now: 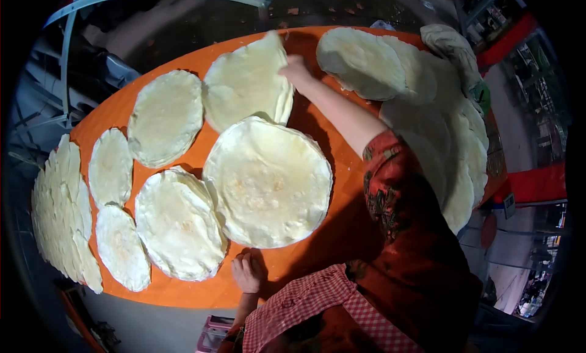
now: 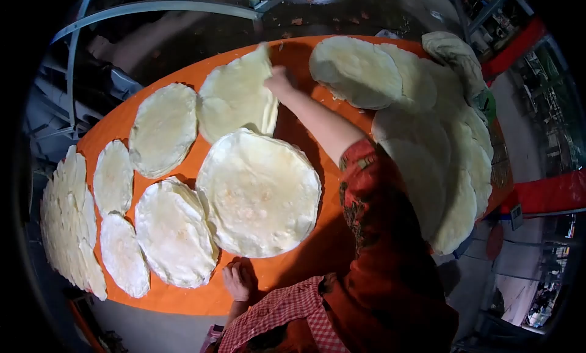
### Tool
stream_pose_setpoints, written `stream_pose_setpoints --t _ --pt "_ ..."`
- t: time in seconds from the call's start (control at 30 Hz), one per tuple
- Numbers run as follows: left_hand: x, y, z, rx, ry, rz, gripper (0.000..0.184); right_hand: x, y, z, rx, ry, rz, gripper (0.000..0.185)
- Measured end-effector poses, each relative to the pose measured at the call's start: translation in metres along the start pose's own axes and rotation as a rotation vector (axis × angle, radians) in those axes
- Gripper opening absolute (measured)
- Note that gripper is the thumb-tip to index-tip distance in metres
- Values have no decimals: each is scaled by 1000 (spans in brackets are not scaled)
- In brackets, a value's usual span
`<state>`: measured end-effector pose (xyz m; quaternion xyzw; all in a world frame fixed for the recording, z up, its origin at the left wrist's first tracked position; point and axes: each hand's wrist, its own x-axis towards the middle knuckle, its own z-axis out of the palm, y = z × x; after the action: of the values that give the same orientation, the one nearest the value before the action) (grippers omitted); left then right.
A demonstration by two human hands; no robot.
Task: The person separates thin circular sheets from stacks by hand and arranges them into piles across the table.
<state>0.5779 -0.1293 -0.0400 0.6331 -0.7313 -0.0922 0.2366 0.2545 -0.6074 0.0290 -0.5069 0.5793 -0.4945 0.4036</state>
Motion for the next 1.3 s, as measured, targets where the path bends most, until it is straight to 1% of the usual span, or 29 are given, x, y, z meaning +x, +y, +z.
stream_pose_setpoints --t 0.03,0.1,0.17,0.2,0.23,0.27,0.3,0.33,0.37,0.4,0.43,0.47,0.5,0.53,0.57,0.63,0.67,0.7,0.77,0.87,0.97,1.0,1.1,1.13,1.23,1.27,1.3 --pt "-1 -2 1 -23 18 9 18 14 -36 12 -122 -7 -48 25" --pt "-9 -10 0 -59 13 11 22 37 -102 38 -388 -31 -381 23" --pt "-6 -5 -9 -121 30 22 24 -5 -206 59 -511 -139 -485 22" --pt "-5 -3 -17 -143 10 -3 25 -42 -256 68 -580 -178 -561 22" --pt "-7 -11 -17 -194 59 46 21 -87 -296 79 -648 -218 -635 21" --pt "-13 -26 -4 -609 18 -221 18 -132 -325 90 -719 -254 -634 20" --pt "-7 -26 -12 -1026 -26 -491 16 -172 -342 102 -791 -294 -635 19" --pt "1 -32 -26 -1375 19 -505 16 -199 -338 116 -903 -312 -783 16" --pt "13 -37 -39 -1670 90 -567 28 -226 -326 131 -1005 -339 -931 14" --pt "36 -25 -79 -1826 167 -557 48 -265 -317 144 -987 -436 -822 12" --pt "50 -26 -108 -1982 112 -492 64 -306 -305 157 -966 -532 -707 10" --pt "59 -34 -125 -2142 107 -530 71 -341 -283 171 -912 -611 -652 9" --pt "62 -41 -138 -2262 93 -516 74 -372 -256 184 -857 -692 -594 7" --pt "60 -52 -142 -2385 80 -440 76 -402 -227 197 -797 -760 -519 9" --pt "54 -58 -149 -2382 51 -488 79 -421 -200 207 -741 -822 -443 13" --pt "37 -74 -140 -2217 180 -687 78 -443 -170 215 -647 -908 -314 23" --pt "25 -92 -123 -2261 152 -738 77 -452 -153 216 -599 -941 -244 28" --pt "19 -88 -133 -2225 130 -772 79 -449 -118 219 -516 -990 -268 41" --pt "15 -87 -138 -2192 125 -738 80 -454 -81 219 -322 -971 -216 41" --pt "14 -92 -141 -2239 -9 -750 81 -454 -88 213 -366 -929 -104 44" --pt "20 -79 -153 -2133 73 -775 80 -475 -126 217 -530 -701 -478 45" --pt "22 -73 -159 -2097 75 -850 77 -477 -125 221 -541 -681 -476 46" --pt "21 -77 -152 -2171 -27 -765 75 -471 -110 225 -470 -654 -445 46" --pt "21 -79 -151 -2184 -60 -746 75 -464 -106 223 -424 -723 -383 45" --pt "19 -83 -150 -2194 -86 -749 75 -457 -105 216 -290 -794 -252 36" --pt "18 -85 -148 -2194 -98 -745 75 -457 -96 217 -259 -716 -401 28" --pt "18 -86 -146 -2193 -109 -741 75 -455 -97 216 -259 -728 -315 27"
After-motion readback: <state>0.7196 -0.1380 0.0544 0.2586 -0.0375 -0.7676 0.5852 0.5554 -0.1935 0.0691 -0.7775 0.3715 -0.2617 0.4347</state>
